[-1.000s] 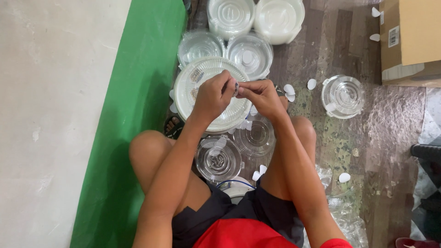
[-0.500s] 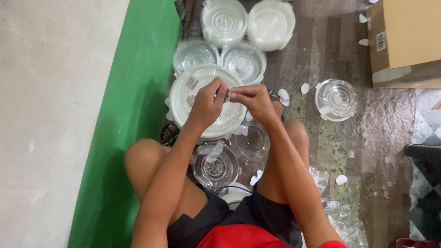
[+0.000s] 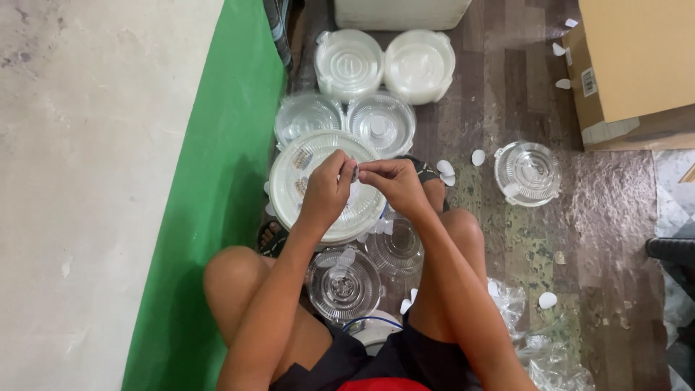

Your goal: The person sits on the floor and assembles clear plastic lids by peeling off backing paper from small circular stickers and placing them onto the lids. They handle stacks of lids and stickers, occasionally picking up a lid to apply the sticker and then setting it down.

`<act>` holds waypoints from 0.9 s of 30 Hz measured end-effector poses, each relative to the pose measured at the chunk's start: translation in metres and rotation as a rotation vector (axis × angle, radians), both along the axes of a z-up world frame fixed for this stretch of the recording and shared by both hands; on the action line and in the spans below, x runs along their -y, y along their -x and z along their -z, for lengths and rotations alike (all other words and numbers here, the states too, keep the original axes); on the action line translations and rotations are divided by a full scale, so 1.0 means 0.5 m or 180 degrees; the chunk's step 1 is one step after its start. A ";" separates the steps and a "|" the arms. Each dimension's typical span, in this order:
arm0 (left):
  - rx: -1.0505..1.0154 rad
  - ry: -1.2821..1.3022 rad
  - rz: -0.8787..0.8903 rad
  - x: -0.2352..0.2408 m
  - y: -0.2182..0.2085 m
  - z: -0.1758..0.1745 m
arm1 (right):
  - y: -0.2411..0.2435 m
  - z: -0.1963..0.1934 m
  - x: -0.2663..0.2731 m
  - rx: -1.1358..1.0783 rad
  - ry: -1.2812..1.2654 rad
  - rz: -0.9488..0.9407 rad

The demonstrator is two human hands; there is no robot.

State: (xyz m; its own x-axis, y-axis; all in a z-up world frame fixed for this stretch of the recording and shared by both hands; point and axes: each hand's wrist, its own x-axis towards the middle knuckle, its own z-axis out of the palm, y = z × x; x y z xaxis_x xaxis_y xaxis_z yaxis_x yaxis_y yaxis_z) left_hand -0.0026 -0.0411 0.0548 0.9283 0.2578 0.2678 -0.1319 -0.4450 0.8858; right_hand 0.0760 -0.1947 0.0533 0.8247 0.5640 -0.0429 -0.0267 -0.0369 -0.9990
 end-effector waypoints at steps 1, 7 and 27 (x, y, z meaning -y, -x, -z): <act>-0.0002 0.0014 -0.0038 0.001 -0.002 -0.001 | -0.001 0.001 -0.002 0.0025 0.0019 0.0017; 0.0246 -0.0167 -0.0236 0.006 -0.010 0.003 | -0.003 -0.001 -0.011 0.0075 0.0056 0.0177; 0.0242 0.0056 -0.0011 -0.025 -0.003 0.011 | 0.005 -0.005 -0.019 0.0816 0.0295 0.0303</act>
State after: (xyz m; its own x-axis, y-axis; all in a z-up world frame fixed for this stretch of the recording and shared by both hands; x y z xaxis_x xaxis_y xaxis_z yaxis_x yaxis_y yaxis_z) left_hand -0.0011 -0.0287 0.0493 0.9046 0.2663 0.3329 -0.1976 -0.4299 0.8810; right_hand 0.0734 -0.1853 0.0559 0.8643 0.4869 0.1260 0.2185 -0.1379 -0.9660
